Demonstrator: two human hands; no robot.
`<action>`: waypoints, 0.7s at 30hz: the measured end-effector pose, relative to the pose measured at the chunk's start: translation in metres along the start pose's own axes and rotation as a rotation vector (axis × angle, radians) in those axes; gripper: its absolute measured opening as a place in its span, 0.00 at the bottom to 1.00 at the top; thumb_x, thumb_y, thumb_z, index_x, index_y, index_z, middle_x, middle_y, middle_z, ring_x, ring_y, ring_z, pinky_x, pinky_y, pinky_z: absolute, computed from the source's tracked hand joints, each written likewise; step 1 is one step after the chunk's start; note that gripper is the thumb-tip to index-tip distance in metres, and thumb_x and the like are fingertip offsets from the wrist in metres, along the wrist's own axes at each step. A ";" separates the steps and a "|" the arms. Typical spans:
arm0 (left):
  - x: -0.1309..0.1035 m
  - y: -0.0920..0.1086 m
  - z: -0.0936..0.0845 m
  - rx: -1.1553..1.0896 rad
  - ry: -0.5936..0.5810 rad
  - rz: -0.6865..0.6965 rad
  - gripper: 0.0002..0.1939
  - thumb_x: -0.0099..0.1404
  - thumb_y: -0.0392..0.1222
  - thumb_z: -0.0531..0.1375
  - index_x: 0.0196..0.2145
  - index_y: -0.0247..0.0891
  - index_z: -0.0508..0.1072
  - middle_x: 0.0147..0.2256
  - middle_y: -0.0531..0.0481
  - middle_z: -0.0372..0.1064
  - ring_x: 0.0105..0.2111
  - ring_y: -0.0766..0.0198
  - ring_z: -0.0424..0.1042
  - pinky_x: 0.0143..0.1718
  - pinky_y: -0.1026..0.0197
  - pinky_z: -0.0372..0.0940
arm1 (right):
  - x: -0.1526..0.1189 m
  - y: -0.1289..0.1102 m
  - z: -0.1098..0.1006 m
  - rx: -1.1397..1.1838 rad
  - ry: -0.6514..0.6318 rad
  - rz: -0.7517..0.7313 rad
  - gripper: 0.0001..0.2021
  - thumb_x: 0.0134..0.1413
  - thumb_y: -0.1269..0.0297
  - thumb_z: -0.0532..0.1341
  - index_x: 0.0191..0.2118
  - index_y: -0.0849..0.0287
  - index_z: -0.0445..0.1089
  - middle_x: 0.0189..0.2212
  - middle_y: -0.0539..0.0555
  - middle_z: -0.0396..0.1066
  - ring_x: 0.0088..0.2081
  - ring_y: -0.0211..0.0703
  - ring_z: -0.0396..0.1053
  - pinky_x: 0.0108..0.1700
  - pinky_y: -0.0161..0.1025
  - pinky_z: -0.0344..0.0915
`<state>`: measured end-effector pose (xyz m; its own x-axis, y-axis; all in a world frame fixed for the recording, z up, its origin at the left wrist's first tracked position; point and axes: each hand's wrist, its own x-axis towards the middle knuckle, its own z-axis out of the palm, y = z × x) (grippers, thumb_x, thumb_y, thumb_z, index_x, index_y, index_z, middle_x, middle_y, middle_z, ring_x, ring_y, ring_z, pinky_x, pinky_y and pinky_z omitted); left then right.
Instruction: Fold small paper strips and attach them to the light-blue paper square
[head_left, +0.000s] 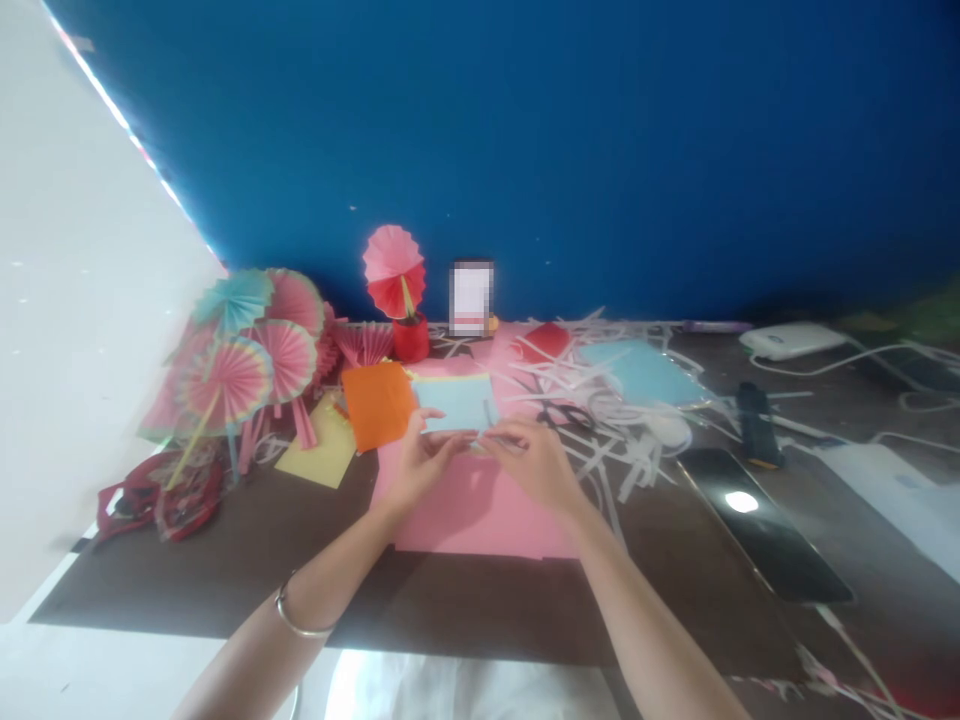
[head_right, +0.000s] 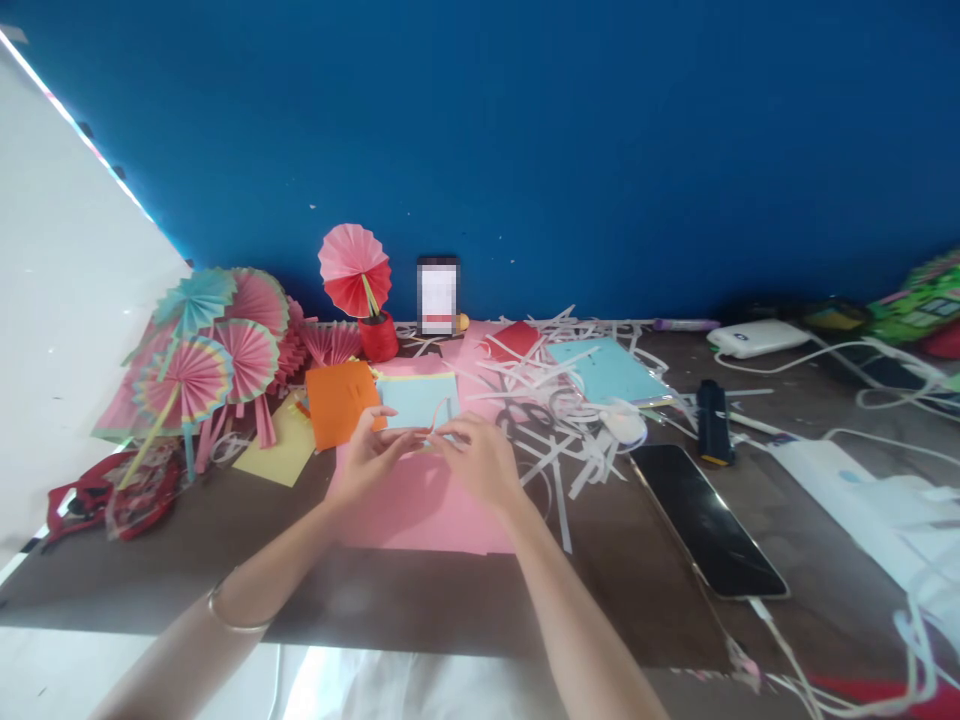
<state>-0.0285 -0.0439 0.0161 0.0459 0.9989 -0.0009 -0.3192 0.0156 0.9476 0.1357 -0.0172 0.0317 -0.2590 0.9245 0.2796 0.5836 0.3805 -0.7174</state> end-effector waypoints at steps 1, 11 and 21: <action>0.000 0.000 0.000 -0.004 0.002 0.002 0.23 0.55 0.46 0.63 0.39 0.41 0.52 0.34 0.45 0.76 0.37 0.58 0.75 0.44 0.54 0.65 | 0.000 0.000 -0.001 0.006 -0.010 -0.003 0.09 0.50 0.59 0.59 0.27 0.56 0.73 0.28 0.53 0.73 0.30 0.41 0.68 0.32 0.36 0.61; 0.000 0.002 0.001 -0.011 -0.001 0.001 0.24 0.54 0.47 0.63 0.39 0.41 0.51 0.32 0.46 0.76 0.36 0.58 0.75 0.43 0.53 0.65 | 0.002 0.001 -0.004 0.009 -0.040 -0.012 0.12 0.50 0.57 0.58 0.23 0.57 0.71 0.25 0.53 0.71 0.28 0.41 0.67 0.30 0.36 0.60; 0.000 0.001 0.000 0.001 0.009 0.004 0.23 0.54 0.46 0.64 0.38 0.42 0.51 0.33 0.47 0.76 0.35 0.60 0.75 0.45 0.53 0.64 | 0.003 -0.005 -0.007 0.077 -0.077 0.021 0.11 0.49 0.59 0.59 0.21 0.58 0.71 0.25 0.52 0.72 0.29 0.41 0.67 0.32 0.36 0.60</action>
<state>-0.0286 -0.0438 0.0173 0.0362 0.9993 0.0003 -0.3180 0.0112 0.9480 0.1373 -0.0165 0.0405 -0.3080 0.9265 0.2164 0.5291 0.3558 -0.7704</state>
